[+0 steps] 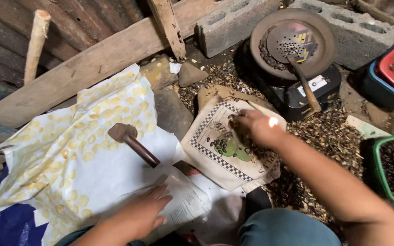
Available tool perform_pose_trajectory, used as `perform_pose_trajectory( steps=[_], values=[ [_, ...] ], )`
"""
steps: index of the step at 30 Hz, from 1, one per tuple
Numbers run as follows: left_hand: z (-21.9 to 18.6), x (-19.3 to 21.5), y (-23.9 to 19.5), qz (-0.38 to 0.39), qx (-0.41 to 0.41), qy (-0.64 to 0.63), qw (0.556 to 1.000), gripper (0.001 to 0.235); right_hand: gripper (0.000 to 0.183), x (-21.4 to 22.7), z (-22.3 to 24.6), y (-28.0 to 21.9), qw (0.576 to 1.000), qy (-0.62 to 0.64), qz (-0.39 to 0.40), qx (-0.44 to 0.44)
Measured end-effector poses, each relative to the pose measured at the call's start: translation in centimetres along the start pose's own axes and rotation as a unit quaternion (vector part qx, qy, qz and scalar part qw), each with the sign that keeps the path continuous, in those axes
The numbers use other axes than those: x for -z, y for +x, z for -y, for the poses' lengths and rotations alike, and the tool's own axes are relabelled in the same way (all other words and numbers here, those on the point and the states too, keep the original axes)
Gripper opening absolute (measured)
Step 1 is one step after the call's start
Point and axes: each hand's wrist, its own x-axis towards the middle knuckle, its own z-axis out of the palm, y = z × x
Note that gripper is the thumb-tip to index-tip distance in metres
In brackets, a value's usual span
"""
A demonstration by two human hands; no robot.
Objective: The person sits on the floor and uses a stone to crush cocoa beans on a cloth. They then use a hammer to flatten dried slices on a separate cloth. The person also stirs beans in a pan over a small fire and sorts the crushed beans by hand.
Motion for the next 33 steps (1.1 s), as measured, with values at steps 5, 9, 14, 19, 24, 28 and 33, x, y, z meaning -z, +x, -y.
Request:
perform_pose_trajectory(
  steps=[5, 9, 14, 19, 24, 28, 33],
  values=[
    [1.4, -2.9, 11.7, -0.177, -0.102, 0.086, 0.975, 0.046, 0.055, -13.3, -5.2, 6.4, 0.965, 0.054, -0.174, 0.19],
    [-0.5, -3.4, 20.6, -0.272, -0.052, 0.028, 0.96, 0.093, 0.038, -14.1, -2.8, 3.3, 0.915, 0.078, -0.294, 0.265],
    [-2.0, -6.0, 26.6, -0.363, -0.055, -0.027, 0.93, 0.102, 0.019, -16.9, -5.6, 1.4, 0.935, -0.019, -0.312, 0.169],
    [-2.0, -4.9, 27.9, -0.428, -0.128, -0.085, 0.891, 0.053, 0.02, -17.0, -11.1, -5.2, 0.915, -0.075, -0.392, 0.057],
    [-0.9, -7.0, 30.1, -0.476, -0.101, -0.055, 0.872, 0.03, 0.059, -23.7, -17.9, -9.9, 0.906, -0.117, -0.321, -0.251],
    [-1.2, -6.4, 30.1, -0.478, -0.111, -0.092, 0.866, 0.027, 0.067, -25.5, -18.6, -10.2, 0.936, -0.082, -0.239, -0.246],
    [-2.1, -5.6, 30.1, -0.485, -0.048, -0.073, 0.87, 0.018, 0.052, -25.1, -18.8, -9.5, 0.935, 0.079, -0.196, -0.284]
  ],
)
